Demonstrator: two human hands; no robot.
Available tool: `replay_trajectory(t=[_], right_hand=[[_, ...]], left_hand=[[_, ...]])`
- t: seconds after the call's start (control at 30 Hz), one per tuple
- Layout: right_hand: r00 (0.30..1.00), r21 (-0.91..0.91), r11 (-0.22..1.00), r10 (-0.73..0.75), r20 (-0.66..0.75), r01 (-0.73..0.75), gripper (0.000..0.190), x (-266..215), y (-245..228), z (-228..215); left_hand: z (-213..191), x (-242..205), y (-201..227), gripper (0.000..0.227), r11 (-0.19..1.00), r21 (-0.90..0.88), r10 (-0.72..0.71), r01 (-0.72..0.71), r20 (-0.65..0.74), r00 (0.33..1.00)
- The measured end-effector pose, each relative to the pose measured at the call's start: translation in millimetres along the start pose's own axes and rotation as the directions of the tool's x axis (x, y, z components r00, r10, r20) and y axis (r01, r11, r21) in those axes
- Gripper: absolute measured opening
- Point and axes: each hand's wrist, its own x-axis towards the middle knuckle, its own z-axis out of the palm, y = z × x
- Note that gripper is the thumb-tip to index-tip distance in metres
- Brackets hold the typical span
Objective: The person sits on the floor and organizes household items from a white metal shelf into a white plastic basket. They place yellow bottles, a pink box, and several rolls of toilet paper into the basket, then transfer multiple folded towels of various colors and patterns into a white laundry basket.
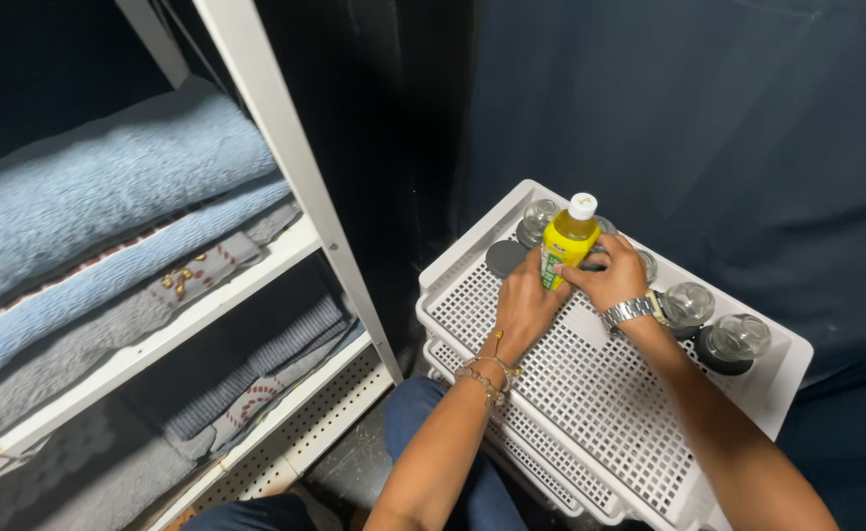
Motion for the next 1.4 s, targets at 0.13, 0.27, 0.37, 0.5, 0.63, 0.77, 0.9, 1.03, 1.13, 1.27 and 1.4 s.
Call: replay_trajectory(t=[0.13, 0.27, 0.37, 0.5, 0.63, 0.77, 0.9, 1.03, 1.13, 1.27, 1.4], right_hand=[[1.0, -0.064, 0.998, 0.022, -0.019, -0.023, 0.068, 3, 7, 7], [0.993, -0.301, 0.953, -0.071, -0.096, 0.039, 0.061, 6, 16, 8], [0.998, -0.205, 0.979, -0.026, -0.064, 0.012, 0.066, 2, 13, 5], [0.991, 0.089, 0.99, 0.119, -0.066, -0.113, 0.1, -21, 17, 0], [0.987, 0.019, 0.993, -0.113, -0.115, 0.116, 0.046, -74, 2, 24], [0.907, 0.184, 0.912, -0.394, 0.148, 0.366, 0.015, -127, -84, 81], [0.718, 0.419, 0.774, -0.616, 0.325, 0.475, 0.011, -179, -181, 161], [0.49, 0.595, 0.627, -0.773, 0.402, 0.502, 0.017, -223, -273, 238], [0.421, 0.708, 0.593, -0.794, 0.438, 0.384, 0.027, -251, -338, 289], [0.432, 0.642, 0.741, -0.652, 0.623, 0.194, 0.042, -286, -405, 353], [0.429, 0.629, 0.753, -0.641, 0.636, 0.193, 0.067, -314, -462, 385]], left_hand=[[12, 10, -8, 0.064, 0.999, 0.036, -0.007, 0.008, -0.008, 1.0], [11, 11, -10, 0.066, 0.998, 0.056, -0.018, 0.018, -0.008, 1.0], [-9, 6, -4, 0.072, 0.999, 0.047, -0.007, 0.004, 0.067, 0.998], [-83, -33, 21, 0.077, 0.987, 0.019, 0.157, -0.159, 0.088, 0.984], [-149, -109, -40, 0.054, 0.913, 0.13, 0.407, -0.387, -0.216, 0.887], [-255, -202, -80, 0.037, 0.902, 0.385, 0.403, -0.196, -0.585, 0.703], [-355, -299, -85, 0.024, 0.874, 0.462, 0.363, 0.151, -0.828, 0.428], [-416, -374, -51, 0.025, 0.828, 0.461, 0.422, 0.32, -0.887, 0.187], [-449, -408, -45, 0.033, 0.928, 0.284, 0.293, 0.24, -0.956, -0.003], [-481, -412, -43, 0.047, 0.959, 0.169, 0.175, 0.229, -0.985, -0.008], [-493, -404, 2, 0.068, 0.915, 0.061, -0.026, 0.398, -0.978, 0.209]])
